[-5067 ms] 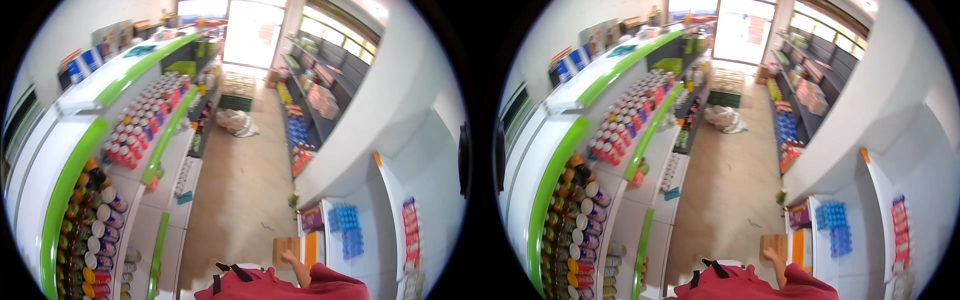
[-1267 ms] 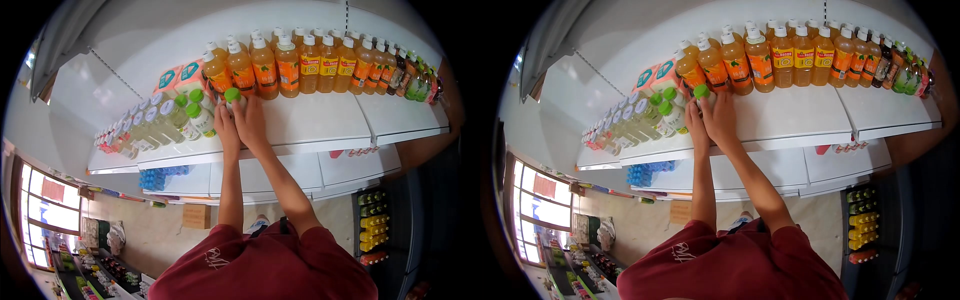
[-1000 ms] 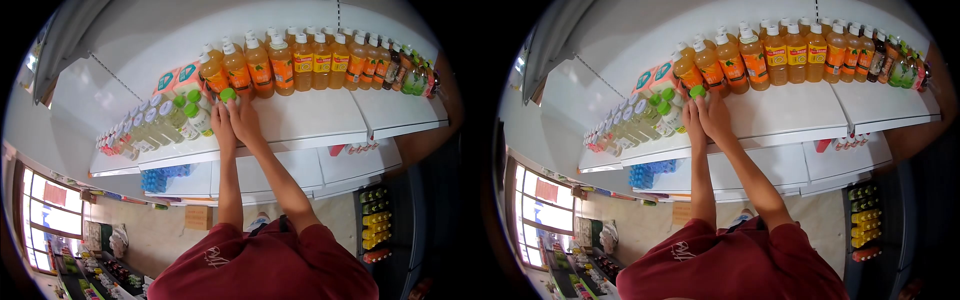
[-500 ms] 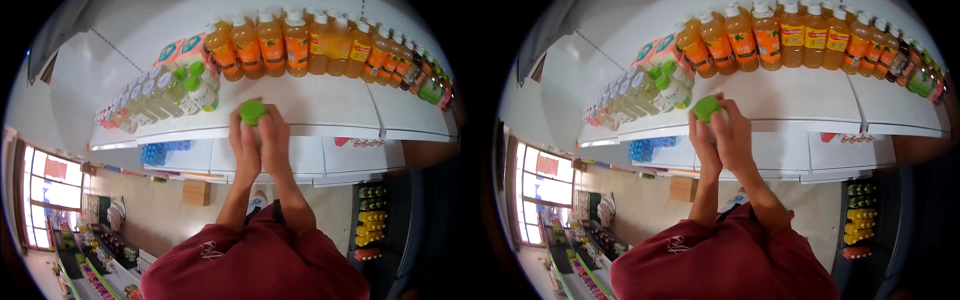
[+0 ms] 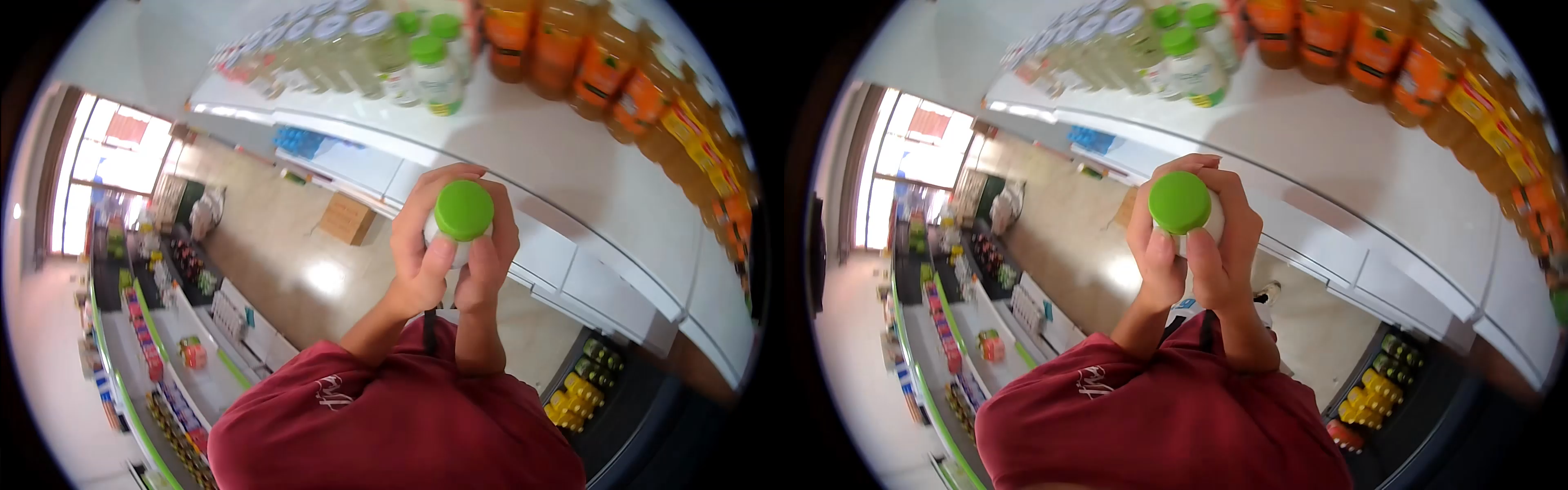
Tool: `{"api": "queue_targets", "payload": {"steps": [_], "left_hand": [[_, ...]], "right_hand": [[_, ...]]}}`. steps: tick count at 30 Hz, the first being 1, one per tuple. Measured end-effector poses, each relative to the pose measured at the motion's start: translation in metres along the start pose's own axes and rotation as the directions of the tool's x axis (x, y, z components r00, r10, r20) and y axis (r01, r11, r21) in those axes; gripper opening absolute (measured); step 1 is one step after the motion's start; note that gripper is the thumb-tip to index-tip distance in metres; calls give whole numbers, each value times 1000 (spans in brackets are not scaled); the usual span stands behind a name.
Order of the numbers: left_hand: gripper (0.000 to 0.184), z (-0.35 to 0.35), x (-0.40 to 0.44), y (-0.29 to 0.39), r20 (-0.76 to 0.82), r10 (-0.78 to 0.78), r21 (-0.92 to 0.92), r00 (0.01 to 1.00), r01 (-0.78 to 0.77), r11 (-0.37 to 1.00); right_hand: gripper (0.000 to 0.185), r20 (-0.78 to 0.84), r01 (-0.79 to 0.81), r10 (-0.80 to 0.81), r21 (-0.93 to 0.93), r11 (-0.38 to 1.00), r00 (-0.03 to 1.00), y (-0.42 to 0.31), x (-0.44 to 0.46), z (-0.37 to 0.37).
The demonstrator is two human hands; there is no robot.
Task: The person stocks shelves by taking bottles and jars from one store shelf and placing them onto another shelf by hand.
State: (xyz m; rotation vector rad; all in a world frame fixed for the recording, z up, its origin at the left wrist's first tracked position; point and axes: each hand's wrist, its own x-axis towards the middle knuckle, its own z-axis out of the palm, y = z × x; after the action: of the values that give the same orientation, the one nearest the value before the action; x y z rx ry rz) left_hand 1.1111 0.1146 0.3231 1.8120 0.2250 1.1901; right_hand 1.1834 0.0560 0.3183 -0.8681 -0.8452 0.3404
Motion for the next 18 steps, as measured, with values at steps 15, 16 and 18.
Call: {"api": "queue_targets", "payload": {"steps": [15,16,18], "left_hand": [[65,-191,-63,49,-494,133,82,859,-106,991],[65,-207,-71,55,-525,129,77,841,-105,992],[64,-241,-87,68,-575,110,73,811,-83,994]], "right_hand": [[53,392,-95,117,-73,993,913,-1,-61,206],[52,411,-97,123,-82,992,903,-1,-70,222],[49,450,-112,139,-86,990,882,-2,-89,258]]}}
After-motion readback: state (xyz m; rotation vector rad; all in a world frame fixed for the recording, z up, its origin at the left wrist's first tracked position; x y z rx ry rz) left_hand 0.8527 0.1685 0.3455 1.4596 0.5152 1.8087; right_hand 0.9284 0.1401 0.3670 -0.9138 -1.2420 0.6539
